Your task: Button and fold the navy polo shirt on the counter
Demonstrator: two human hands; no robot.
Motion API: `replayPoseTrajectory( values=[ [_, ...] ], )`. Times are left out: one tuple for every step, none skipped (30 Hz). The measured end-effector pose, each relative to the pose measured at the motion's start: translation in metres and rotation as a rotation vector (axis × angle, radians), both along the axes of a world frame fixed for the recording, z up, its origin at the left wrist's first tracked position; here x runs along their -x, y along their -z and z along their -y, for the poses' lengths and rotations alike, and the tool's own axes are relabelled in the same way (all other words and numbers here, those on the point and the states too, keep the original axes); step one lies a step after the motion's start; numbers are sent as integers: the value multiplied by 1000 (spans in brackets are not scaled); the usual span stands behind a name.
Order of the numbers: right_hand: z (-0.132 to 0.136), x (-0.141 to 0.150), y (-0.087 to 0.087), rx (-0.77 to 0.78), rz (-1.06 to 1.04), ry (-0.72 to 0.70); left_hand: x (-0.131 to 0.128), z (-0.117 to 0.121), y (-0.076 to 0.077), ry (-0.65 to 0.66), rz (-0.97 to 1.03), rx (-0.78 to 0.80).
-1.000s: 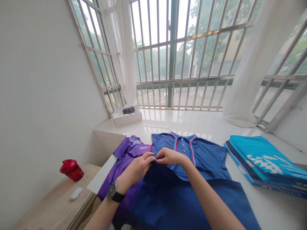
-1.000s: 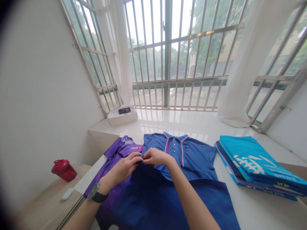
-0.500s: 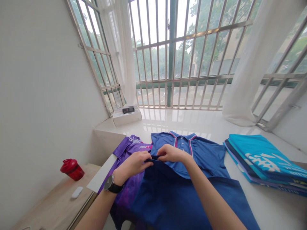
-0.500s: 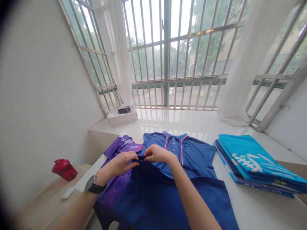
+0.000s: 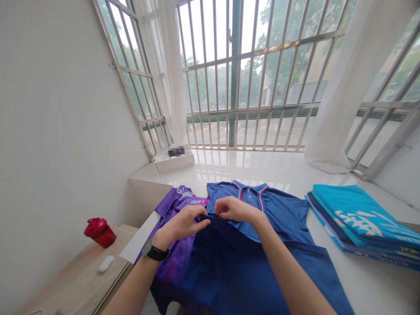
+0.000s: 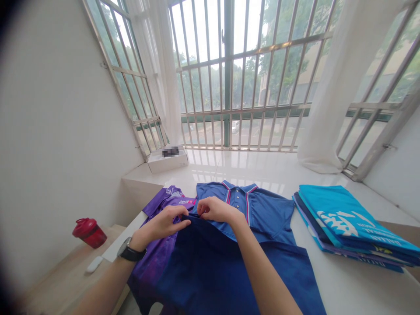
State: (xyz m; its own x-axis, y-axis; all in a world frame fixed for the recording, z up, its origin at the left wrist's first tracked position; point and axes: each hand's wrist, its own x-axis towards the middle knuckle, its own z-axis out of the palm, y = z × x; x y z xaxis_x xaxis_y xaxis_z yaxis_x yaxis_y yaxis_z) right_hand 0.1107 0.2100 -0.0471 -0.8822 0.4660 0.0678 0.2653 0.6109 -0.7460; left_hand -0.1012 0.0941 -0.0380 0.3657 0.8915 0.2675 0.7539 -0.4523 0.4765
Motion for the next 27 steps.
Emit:
replayPoseTrajectory(
  values=[
    [0, 0, -1, 9, 4, -31, 0, 0, 1, -3, 18, -1],
    [0, 0, -2, 5, 10, -55, 0, 0, 1, -6, 39, -1],
    [0, -1, -2, -10, 20, -70, -1, 0, 2, -7, 59, -1],
    [0, -1, -3, -30, 34, -78, -1, 0, 2, -8, 76, 0],
    [0, -1, -3, -51, 51, -81, -1, 0, 2, -9, 88, 2],
    [0, -2, -3, -69, 67, -81, -1, 0, 2, -10, 97, 4],
    [1, -2, -3, -80, 83, -76, -1, 1, 2, -10, 105, 5],
    [1, -2, -3, -85, 99, -69, -1, 1, 2, -9, 114, 5],
    [2, -1, -4, -83, 112, -59, -1, 1, 3, -6, 122, 6],
    [3, -1, -4, -76, 120, -49, -1, 1, 3, -2, 130, 8],
    [4, 0, -4, -70, 120, -40, -1, 1, 3, -1, 138, 8],
    [5, 0, -5, -63, 117, -34, -1, 1, 4, -4, 144, 8],
    [6, 1, -5, -59, 113, -30, -1, 1, 4, -11, 151, 9],
    [7, 2, -6, -57, 111, -27, 0, 1, 4, -19, 159, 12],
    [8, 3, -6, -58, 111, -23, 0, 1, 5, -30, 166, 17],
    [9, 5, -6, -63, 114, -19, 1, 1, 6, -40, 174, 24],
    [10, 6, -5, -68, 116, -17, 1, 1, 6, -51, 185, 31],
    [10, 8, -4, -76, 112, -17, 1, 2, 8, -61, 198, 38],
    [10, 9, -2, -85, 101, -19, 1, 2, 9, -72, 213, 43],
    [9, 11, 0, -93, 85, -23, 0, 2, 10, -84, 234, 45],
    [8, 12, 2, -98, 68, -25, -1, 2, 12, -97, 258, 47],
    [8, 12, 3, -103, 53, -23, -3, 2, 14, -108, 287, 48],
    [7, 13, 4, -107, 43, -19, -4, 2, 15, -117, 318, 52],
    [6, 13, 5, -112, 39, -18, -6, 2, 17, -124, 349, 58],
    [6, 13, 5, -114, 34, -20, -8, 2, 18, -128, 378, 67],
    [6, 12, 5, -111, 23, -31, -9, 2, 19, -127, 401, 78],
    [6, 12, 4, -99, 6, -50, -11, 2, 20, -122, 416, 91]
  ],
)
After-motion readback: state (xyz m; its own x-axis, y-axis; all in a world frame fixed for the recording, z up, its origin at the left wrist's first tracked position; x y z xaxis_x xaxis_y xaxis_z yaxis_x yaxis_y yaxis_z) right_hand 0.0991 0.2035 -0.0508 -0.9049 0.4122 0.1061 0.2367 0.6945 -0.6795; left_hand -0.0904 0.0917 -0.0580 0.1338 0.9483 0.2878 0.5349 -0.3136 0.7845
